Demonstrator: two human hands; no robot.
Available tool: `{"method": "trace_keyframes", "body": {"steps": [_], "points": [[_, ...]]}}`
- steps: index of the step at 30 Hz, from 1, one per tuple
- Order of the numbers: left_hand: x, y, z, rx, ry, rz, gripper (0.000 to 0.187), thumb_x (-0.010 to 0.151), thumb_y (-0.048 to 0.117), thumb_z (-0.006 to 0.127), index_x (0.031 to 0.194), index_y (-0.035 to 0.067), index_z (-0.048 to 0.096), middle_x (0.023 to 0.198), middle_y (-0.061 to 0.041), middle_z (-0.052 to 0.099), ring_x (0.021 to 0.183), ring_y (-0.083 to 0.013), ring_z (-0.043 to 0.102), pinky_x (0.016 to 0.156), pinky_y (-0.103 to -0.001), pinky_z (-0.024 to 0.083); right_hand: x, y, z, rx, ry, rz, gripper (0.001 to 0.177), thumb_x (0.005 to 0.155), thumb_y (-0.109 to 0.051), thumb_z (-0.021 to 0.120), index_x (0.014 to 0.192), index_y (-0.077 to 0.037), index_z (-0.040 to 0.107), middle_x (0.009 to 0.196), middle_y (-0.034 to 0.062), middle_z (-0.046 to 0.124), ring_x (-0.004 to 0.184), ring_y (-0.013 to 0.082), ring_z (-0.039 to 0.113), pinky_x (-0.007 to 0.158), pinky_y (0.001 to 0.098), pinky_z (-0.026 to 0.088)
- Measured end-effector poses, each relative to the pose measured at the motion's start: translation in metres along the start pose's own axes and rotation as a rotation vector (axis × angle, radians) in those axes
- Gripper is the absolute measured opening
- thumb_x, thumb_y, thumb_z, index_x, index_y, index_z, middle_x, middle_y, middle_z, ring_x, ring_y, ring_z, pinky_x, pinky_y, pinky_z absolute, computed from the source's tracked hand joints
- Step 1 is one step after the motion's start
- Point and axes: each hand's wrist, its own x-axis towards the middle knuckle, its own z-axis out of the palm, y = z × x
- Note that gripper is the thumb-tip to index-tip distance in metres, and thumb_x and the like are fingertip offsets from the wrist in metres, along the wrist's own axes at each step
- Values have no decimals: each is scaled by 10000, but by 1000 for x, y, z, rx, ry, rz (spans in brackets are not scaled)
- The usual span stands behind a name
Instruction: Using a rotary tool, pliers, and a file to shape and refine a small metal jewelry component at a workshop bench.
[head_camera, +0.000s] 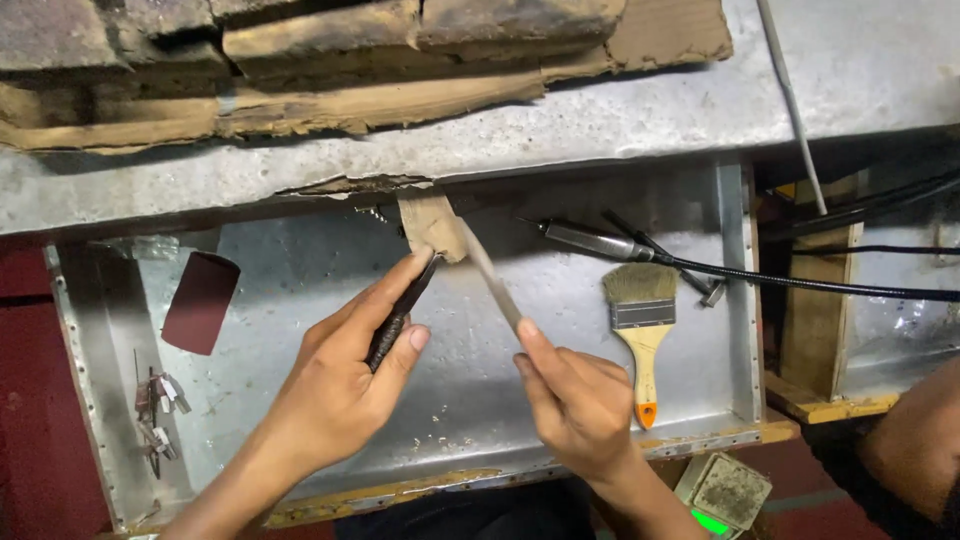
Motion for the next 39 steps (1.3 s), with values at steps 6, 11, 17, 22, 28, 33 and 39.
{"method": "trace_keyframes", "body": {"steps": [6, 11, 17, 22, 28, 33, 39], "points": [[-1, 3, 2, -58, -5, -83, 552, 1005, 306, 498, 1531, 148, 449, 1580, -80, 521, 1481, -271, 464, 1186, -395, 359, -12, 14, -4, -77, -92, -21, 433, 974, 46, 728, 1383, -32, 609, 637, -3, 472, 507, 130, 375, 494, 316, 383], [-1, 4, 0, -123, -46, -178, 593, 992, 348, 507, 1565, 205, 451, 1148, -24, 486, 1063, -193, 441, 953, -325, 377, -7, 11, 2, -44, -88, -51, 447, 979, 59, 732, 1395, -11, 585, 621, -15, 497, 491, 111, 402, 476, 295, 408], [-3, 12, -1, -268, -61, -320, 654, 968, 398, 504, 1609, 284, 444, 726, 17, 443, 629, -115, 432, 667, -265, 394, -33, 2, 17, 335, -38, 324, 389, 973, -55, 661, 1352, 14, 606, 570, 7, 499, 465, 109, 404, 484, 244, 400], [-5, 15, -1, -274, -46, -308, 642, 975, 373, 493, 1608, 281, 432, 728, 30, 463, 600, -112, 435, 630, -273, 398, -46, -1, 34, 676, -78, 510, 422, 1034, -86, 590, 1444, -2, 537, 568, 31, 470, 435, 120, 462, 453, 232, 421], [-4, 14, -6, -304, -93, -266, 620, 984, 343, 459, 1599, 266, 425, 640, 14, 442, 569, -143, 439, 616, -299, 405, -55, -4, 40, 628, 34, 526, 462, 1030, -100, 583, 1471, 5, 493, 504, 49, 431, 403, 115, 380, 402, 247, 347], [-4, 15, -7, -315, -104, -245, 613, 993, 325, 439, 1601, 243, 417, 604, 5, 427, 547, -155, 442, 620, -302, 404, -53, -6, 42, 743, 6, 495, 446, 1053, -70, 571, 1485, -2, 482, 532, 40, 447, 414, 124, 387, 401, 251, 354], [0, 18, -9, -307, -137, -294, 628, 966, 361, 401, 1587, 273, 395, 1079, -17, 778, 597, -157, 588, 697, -307, 476, -39, -9, 56, 730, 44, 571, 463, 1049, -56, 559, 1502, -7, 472, 570, 41, 372, 454, 126, 351, 418, 256, 337]]}}
